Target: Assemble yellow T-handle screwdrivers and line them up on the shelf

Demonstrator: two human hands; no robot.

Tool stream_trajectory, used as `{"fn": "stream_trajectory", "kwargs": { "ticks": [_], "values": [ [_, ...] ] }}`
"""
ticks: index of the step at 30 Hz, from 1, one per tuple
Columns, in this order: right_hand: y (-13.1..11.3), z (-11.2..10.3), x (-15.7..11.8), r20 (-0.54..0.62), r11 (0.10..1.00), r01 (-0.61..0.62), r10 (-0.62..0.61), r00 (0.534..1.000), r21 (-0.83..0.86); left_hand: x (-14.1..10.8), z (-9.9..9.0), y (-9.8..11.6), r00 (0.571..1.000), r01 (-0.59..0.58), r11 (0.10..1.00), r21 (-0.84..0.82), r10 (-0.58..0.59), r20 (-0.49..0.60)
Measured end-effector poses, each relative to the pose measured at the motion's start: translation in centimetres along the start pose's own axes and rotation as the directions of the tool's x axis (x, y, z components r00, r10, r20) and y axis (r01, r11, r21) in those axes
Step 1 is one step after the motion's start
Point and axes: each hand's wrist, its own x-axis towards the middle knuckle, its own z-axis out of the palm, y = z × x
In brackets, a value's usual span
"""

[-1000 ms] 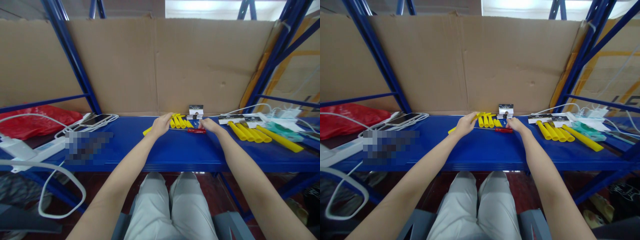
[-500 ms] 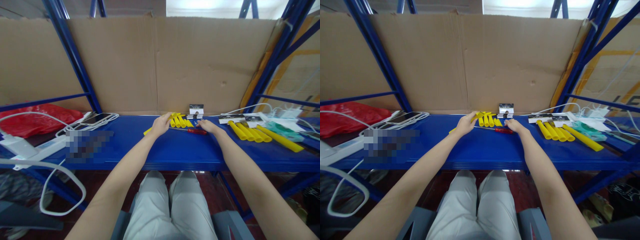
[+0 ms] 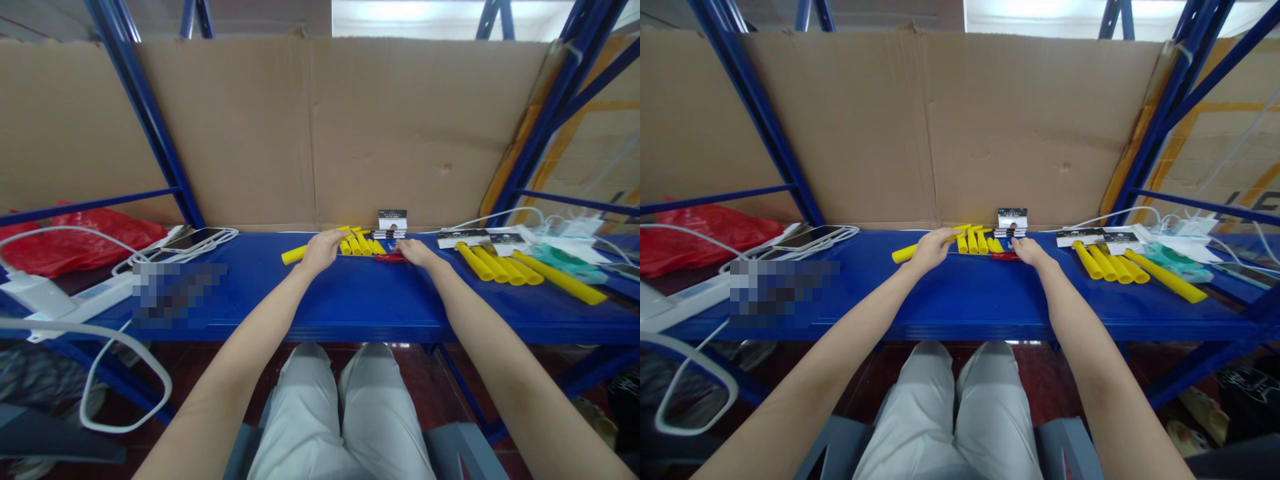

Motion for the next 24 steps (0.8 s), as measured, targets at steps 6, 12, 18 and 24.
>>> {"fn": "stream_trajectory", "kwargs": {
  "ticks": [6,12,18,24],
  "values": [
    [0.2,0.5,0.2,0.018,0.999,0.0,-0.001,1.0,0.047,0.2,0.1,-0.2,0.999,-0.017,0.998,0.065,0.014,0.046],
    [-0.5,0.1,-0.1,0.01,0.998,-0.007,0.006,1.0,0.062,0.2,-0.1,0.0,0.995,-0.041,0.99,0.134,0.028,0.096],
    [-1.3,0.0,-0.4,0.007,0.999,-0.02,0.02,1.0,-0.041,0.2,-0.1,0.1,0.991,-0.079,0.985,0.153,0.061,0.116],
    [-2.1,0.2,-0.6,-0.1,0.997,0.058,-0.052,0.994,0.057,0.1,0.0,0.1,0.99,-0.084,0.987,0.137,0.067,0.12]
  ]
}}
